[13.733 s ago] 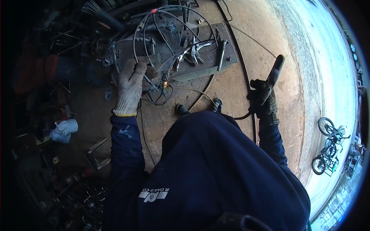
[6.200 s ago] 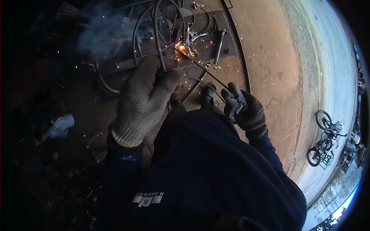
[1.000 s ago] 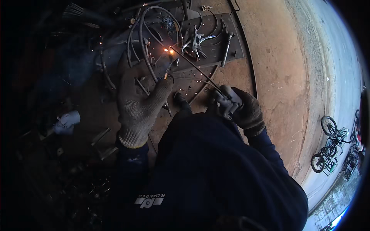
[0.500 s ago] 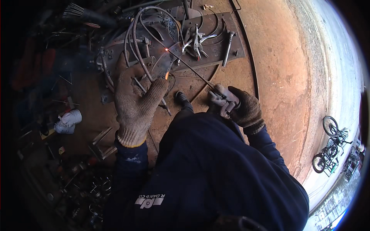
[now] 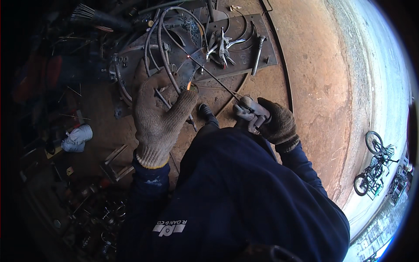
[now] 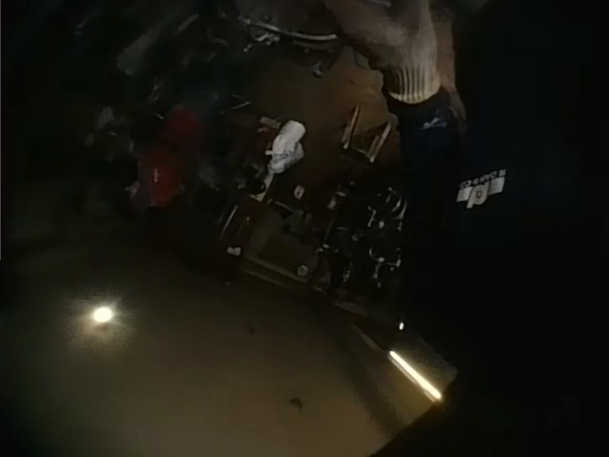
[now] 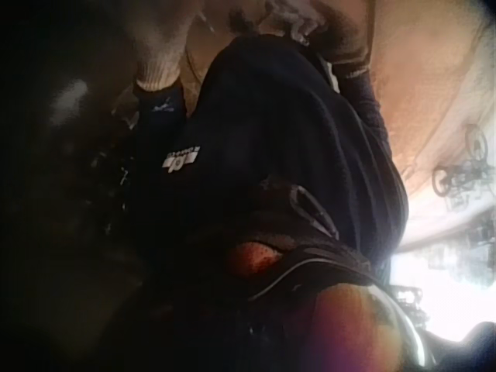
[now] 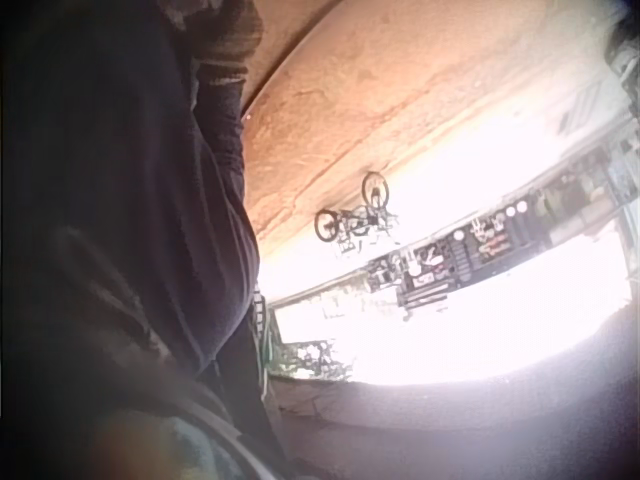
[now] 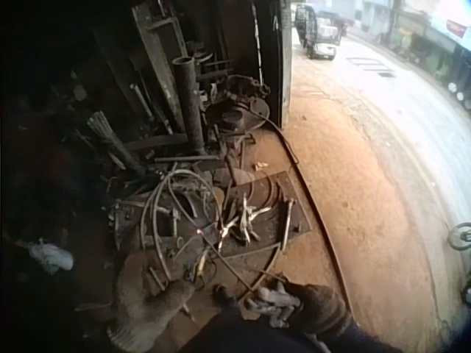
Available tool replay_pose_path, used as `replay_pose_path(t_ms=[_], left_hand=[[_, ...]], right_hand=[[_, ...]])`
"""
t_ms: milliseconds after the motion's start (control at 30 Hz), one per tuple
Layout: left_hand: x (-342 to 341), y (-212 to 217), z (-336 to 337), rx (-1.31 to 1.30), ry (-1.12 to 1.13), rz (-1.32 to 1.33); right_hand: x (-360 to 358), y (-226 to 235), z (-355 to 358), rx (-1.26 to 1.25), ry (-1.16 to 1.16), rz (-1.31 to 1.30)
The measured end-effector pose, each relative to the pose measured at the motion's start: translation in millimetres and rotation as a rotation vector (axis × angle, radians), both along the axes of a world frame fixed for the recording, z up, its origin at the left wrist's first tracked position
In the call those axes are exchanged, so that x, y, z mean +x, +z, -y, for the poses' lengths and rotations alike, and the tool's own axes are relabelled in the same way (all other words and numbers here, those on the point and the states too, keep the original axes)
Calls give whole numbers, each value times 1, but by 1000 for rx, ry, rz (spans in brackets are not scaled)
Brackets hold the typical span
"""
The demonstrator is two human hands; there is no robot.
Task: The person holds a metal wire frame with a gloved hand and welds metal rods together using an electrode holder.
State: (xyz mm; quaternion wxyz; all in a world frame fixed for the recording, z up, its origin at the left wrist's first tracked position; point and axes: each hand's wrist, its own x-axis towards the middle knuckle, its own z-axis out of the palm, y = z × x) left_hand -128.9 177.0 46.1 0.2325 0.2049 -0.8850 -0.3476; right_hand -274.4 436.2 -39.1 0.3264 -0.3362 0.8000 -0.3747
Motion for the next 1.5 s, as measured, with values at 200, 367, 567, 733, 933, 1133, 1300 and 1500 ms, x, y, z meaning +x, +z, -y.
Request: replay_pose_path(t_ms=[200, 367, 567, 733, 933, 1133, 1300, 1500], left_hand=[[-3, 2, -12, 396, 88, -75], [-6, 12, -17, 626, 95, -99], [-3, -5, -11, 391, 101, -155], [0, -4, -2, 345, 96, -40], [-7, 4, 4, 620, 13, -215], [2, -1, 12, 299, 60, -5], [5, -4, 9, 389, 69, -61], [7, -6, 12, 588, 77, -109]], right_hand=[[1, -4, 1, -23, 4, -31], [2, -2, 3, -131, -45, 131], [12, -29, 10, -464, -508, 1094], [11, -6, 6, -219, -135, 84], [3, 1, 2, -24, -57, -15], [2, -12, -1, -64, -54, 49], [2, -15, -2, -64, -32, 34], [3, -24, -5, -50, -11, -57]])
